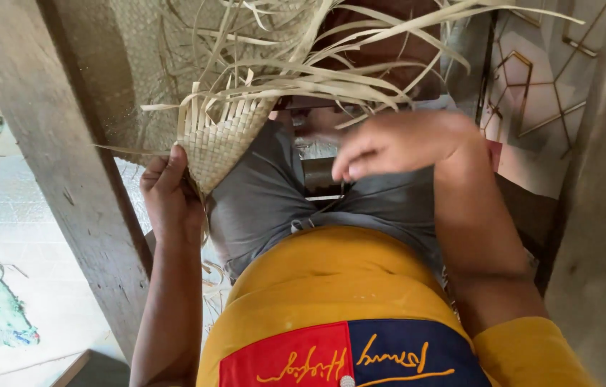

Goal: Weaving dried plant fibers to create or finish a mat, focusing on the edge fringe.

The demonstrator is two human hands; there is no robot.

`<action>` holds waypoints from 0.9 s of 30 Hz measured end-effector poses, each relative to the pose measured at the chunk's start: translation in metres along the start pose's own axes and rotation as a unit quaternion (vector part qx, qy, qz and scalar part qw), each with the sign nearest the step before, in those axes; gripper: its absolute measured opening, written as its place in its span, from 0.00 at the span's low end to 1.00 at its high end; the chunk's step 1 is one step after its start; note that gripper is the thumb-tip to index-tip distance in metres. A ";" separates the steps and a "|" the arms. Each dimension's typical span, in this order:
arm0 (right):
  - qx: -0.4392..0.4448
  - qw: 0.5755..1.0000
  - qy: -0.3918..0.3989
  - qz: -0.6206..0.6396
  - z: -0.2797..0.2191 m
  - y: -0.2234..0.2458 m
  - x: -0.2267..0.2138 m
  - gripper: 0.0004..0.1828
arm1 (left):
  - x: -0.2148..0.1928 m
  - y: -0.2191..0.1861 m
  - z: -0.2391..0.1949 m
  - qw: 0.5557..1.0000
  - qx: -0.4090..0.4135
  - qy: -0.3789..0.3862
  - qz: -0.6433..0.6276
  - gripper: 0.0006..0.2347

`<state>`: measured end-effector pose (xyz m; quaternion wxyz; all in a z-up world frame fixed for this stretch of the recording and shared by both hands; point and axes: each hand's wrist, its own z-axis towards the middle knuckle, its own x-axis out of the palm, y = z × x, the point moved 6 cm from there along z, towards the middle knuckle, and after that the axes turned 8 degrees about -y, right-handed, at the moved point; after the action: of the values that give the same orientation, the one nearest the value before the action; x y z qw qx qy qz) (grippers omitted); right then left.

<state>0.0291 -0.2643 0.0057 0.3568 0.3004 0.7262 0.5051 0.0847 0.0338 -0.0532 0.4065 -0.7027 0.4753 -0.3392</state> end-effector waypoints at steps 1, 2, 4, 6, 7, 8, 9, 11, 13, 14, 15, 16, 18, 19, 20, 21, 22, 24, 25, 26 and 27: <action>0.034 0.996 0.076 -0.023 0.003 -0.014 0.018 0.08 | 0.000 0.000 0.001 1.000 -0.003 0.001 0.000 0.10; 0.069 0.985 0.151 -0.047 0.004 -0.029 0.035 0.11 | -0.001 0.000 0.003 1.000 -0.006 0.001 -0.002 0.10; 0.092 0.975 0.080 -0.184 0.025 -0.092 0.071 0.12 | 0.013 -0.004 -0.007 1.000 0.017 -0.012 0.002 0.11; 0.112 0.943 0.005 -0.315 0.058 -0.171 0.100 0.13 | 0.017 -0.006 -0.014 0.999 0.039 -0.026 0.007 0.13; 0.010 0.910 0.065 -0.410 0.079 -0.210 0.121 0.12 | 0.015 -0.005 -0.017 0.998 0.056 -0.035 0.023 0.14; -0.092 0.854 0.123 -0.497 0.102 -0.247 0.133 0.12 | 0.016 -0.005 -0.017 0.995 0.076 -0.042 0.039 0.15; -0.094 0.852 0.122 -0.500 0.103 -0.248 0.124 0.12 | 0.010 0.002 -0.015 0.995 0.079 -0.043 0.036 0.15; -0.084 0.862 0.108 -0.488 0.121 -0.247 0.119 0.12 | -0.003 0.008 -0.010 0.985 0.149 -0.071 0.058 0.12; -0.074 0.872 0.094 -0.474 0.136 -0.252 0.111 0.11 | -0.003 0.007 -0.013 0.982 0.161 -0.089 0.037 0.11; -0.068 0.878 0.087 -0.467 0.143 -0.255 0.104 0.11 | -0.003 0.007 -0.015 0.980 0.171 -0.106 0.017 0.10; -0.063 0.882 0.081 -0.459 0.149 -0.258 0.098 0.11 | -0.005 0.008 -0.013 0.979 0.171 -0.108 0.017 0.10; -0.057 0.888 0.075 -0.450 0.155 -0.261 0.093 0.10 | -0.004 0.004 -0.013 0.975 0.205 -0.084 0.022 0.11; -0.047 0.898 0.062 -0.434 0.171 -0.269 0.081 0.10 | -0.006 0.000 -0.011 0.968 0.241 -0.063 0.028 0.12; -0.043 0.902 0.056 -0.426 0.180 -0.274 0.074 0.10 | -0.006 -0.002 -0.010 0.964 0.258 -0.047 0.043 0.12; -0.039 0.906 0.049 -0.418 0.189 -0.279 0.068 0.10 | -0.007 -0.003 -0.010 0.959 0.274 -0.031 0.059 0.13; -0.035 0.911 0.043 -0.409 0.197 -0.283 0.061 0.10 | -0.003 -0.010 -0.009 0.959 0.276 -0.035 0.059 0.13; -0.032 0.914 0.038 -0.402 0.206 -0.287 0.054 0.09 | 0.007 -0.018 -0.011 0.945 0.300 -0.023 0.126 0.12; -0.028 0.920 0.028 -0.389 0.224 -0.295 0.039 0.09 | 0.016 -0.030 -0.010 0.926 0.326 -0.019 0.191 0.12; -0.027 0.923 0.023 -0.384 0.234 -0.299 0.030 0.09 | 0.019 -0.032 -0.007 0.922 0.319 -0.011 0.217 0.11; -0.026 0.926 0.018 -0.376 0.243 -0.303 0.023 0.09 | 0.022 -0.035 -0.007 0.918 0.312 -0.003 0.245 0.10; -0.025 0.929 0.013 -0.369 0.245 -0.304 0.020 0.09 | 0.020 -0.033 -0.005 0.917 0.314 -0.010 0.246 0.10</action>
<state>0.1963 -0.2156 -0.3447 0.5157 -0.0045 0.7774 0.3601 0.0997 0.0204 -0.0192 0.6819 -0.4033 0.4975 -0.3533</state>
